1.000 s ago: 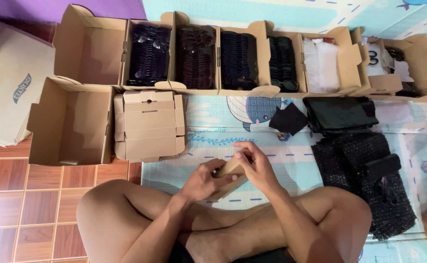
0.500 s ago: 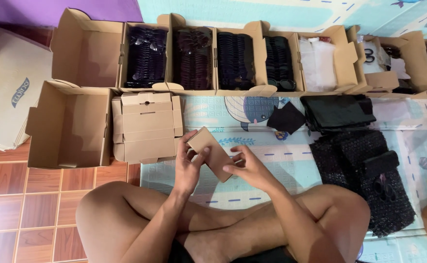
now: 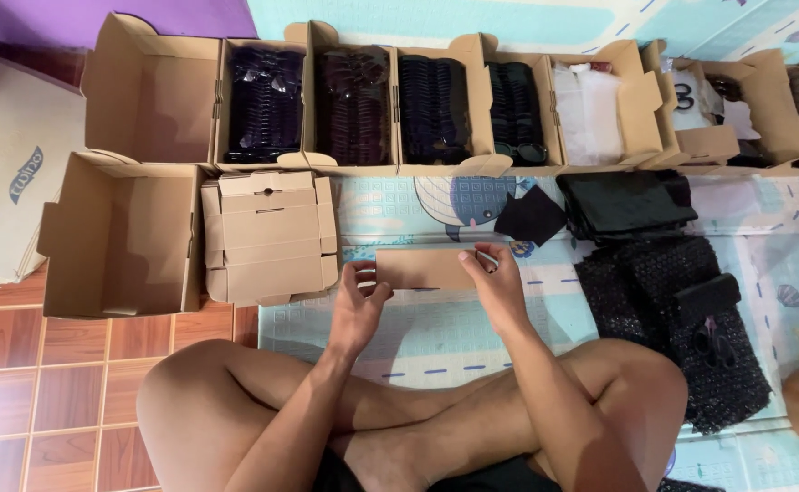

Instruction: The person assembles a small cardboard box, places a pair of sunglasses inside, and closes it. They then wrap the box in black bubble wrap and place it into a black plastic shipping bag, folding the top to seal it.

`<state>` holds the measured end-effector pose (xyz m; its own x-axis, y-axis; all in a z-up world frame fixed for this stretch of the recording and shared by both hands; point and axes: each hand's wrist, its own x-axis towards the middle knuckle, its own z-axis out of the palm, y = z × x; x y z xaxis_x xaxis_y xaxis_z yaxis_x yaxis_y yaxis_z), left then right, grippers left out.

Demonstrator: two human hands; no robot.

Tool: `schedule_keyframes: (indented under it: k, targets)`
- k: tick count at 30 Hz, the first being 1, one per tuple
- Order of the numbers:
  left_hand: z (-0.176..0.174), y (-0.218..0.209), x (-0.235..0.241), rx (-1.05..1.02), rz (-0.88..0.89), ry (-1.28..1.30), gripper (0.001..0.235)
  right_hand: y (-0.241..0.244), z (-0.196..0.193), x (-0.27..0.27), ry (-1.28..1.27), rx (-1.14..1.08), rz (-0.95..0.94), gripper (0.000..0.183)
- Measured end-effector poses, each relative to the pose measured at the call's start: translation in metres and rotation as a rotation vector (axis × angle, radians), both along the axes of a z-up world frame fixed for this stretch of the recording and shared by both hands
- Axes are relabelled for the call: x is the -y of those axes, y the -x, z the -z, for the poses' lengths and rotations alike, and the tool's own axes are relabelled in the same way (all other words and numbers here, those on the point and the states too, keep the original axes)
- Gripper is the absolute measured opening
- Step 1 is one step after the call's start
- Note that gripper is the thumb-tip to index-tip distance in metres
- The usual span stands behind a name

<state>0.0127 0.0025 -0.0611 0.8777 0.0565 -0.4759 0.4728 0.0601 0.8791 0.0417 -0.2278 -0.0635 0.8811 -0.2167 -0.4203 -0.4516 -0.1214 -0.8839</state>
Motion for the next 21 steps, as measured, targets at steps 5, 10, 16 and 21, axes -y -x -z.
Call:
schedule_keyframes:
  k: [5,10,16,21]
  targets:
    - [0.006,-0.001,-0.002,-0.005,0.019,-0.024,0.049,-0.001,-0.002,-0.005,0.036,0.045,-0.021,0.055]
    - [0.009,-0.005,-0.002,0.018,0.065,-0.120,0.046,0.006,-0.010,-0.015,-0.003,0.000,-0.072,0.065]
    - [0.033,-0.009,0.001,0.017,0.096,-0.308,0.040,0.003,0.020,-0.004,0.162,-0.078,-0.154,0.067]
    - [0.069,-0.007,0.002,0.074,0.138,-0.445,0.032,0.001,0.058,0.005,0.422,-0.063,-0.247,0.063]
